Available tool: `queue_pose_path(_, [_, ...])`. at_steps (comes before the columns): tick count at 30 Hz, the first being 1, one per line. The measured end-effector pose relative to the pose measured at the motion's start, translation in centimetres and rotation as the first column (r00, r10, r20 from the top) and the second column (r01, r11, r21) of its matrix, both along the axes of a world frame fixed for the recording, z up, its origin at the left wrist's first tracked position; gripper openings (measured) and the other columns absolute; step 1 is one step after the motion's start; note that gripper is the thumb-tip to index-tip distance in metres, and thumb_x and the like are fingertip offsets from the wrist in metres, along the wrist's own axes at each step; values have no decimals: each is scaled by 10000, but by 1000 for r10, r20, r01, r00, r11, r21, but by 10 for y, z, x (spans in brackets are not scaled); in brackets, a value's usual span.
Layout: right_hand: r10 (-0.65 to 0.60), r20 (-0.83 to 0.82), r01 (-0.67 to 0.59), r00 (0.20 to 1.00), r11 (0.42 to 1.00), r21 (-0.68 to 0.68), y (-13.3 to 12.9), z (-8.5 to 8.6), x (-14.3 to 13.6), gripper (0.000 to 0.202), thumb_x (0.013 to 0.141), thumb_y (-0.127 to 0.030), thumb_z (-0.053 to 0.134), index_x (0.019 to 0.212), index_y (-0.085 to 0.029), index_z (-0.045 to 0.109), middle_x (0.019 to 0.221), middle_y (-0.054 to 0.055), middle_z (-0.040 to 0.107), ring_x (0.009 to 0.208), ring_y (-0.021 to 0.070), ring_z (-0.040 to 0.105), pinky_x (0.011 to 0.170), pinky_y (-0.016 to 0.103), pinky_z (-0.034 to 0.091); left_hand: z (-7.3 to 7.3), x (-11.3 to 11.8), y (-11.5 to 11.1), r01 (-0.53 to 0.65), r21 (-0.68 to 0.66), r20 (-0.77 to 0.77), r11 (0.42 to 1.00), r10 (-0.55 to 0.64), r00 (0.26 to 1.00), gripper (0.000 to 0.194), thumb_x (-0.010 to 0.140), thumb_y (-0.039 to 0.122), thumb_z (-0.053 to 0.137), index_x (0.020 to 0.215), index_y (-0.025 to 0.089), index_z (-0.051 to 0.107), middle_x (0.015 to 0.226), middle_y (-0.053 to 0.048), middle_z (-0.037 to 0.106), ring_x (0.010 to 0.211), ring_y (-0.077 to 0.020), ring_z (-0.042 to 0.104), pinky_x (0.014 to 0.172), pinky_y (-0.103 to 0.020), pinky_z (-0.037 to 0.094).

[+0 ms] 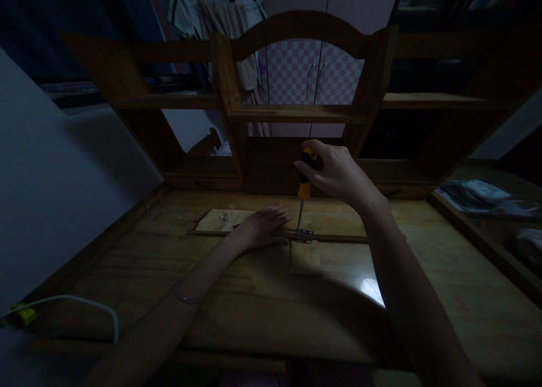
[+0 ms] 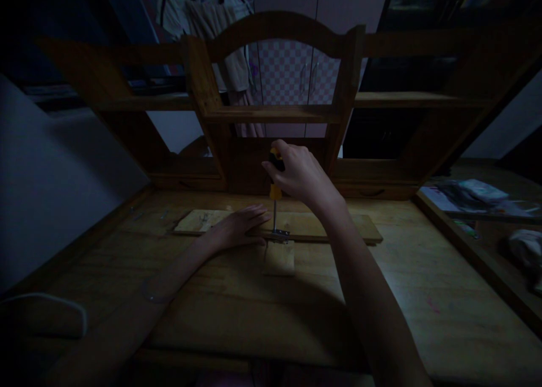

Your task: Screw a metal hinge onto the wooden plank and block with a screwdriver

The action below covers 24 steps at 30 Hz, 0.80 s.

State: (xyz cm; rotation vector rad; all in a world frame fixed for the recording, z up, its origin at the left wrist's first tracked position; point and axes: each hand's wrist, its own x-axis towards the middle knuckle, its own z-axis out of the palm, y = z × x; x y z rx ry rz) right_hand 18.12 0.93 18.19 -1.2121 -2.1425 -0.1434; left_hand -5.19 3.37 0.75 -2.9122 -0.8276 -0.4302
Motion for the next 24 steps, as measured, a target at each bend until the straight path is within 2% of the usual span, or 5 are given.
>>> queue_pose_path(2, [-4, -2, 4, 1000, 1000, -2, 0, 0, 0, 336, 929, -366, 560, 1199, -173, 615, 928, 77, 703, 821, 223, 649, 688, 297, 411, -1, 3, -3, 29, 33, -9, 999, -29, 1000, 598, 937, 595, 516, 1371, 184, 527, 1507, -143, 462, 1419, -296, 408, 1166, -449, 354])
queue_pose_path(5, [-11, 2, 11, 1000, 1000, -14, 0, 0, 0, 343, 931, -367, 555, 1212, -179, 609, 956, 80, 707, 849, 228, 651, 706, 303, 417, -2, 8, -9, 51, 74, -31, 996, -48, 998, 403, 983, 438, 521, 1292, 187, 584, 1410, -133, 569, 1313, -278, 537, 1101, -444, 443])
queue_pose_path(8, [-21, 13, 21, 1000, 1000, -22, -1, 0, -1, 351, 932, -368, 551, 1222, -178, 603, 988, 89, 710, 891, 239, 655, 738, 314, 426, -4, 12, -12, 56, 114, -55, 992, -50, 997, 299, 997, 342, 510, 1232, 189, 612, 1323, -119, 639, 1181, -250, 641, 1011, -414, 525])
queue_pose_path(16, [-38, 49, 39, 998, 999, -14, -2, 2, 2, 407, 926, -367, 524, 1278, -165, 551, 1073, 121, 686, 917, 259, 645, 794, 355, 452, -18, 10, -10, 88, 248, 26, 965, -98, 995, 255, 1015, 292, 459, 1182, 199, 629, 1245, -68, 695, 1146, -200, 671, 948, -359, 578])
queue_pose_path(24, [-11, 41, 12, 999, 1000, -17, 2, -2, 2, 369, 947, -333, 503, 1285, -185, 486, 1213, 132, 638, 1019, 259, 619, 869, 384, 451, -16, 8, -8, 131, 310, 58, 942, -156, 986, 264, 1011, 276, 477, 1222, 185, 608, 1259, -73, 687, 1146, -189, 671, 966, -342, 579])
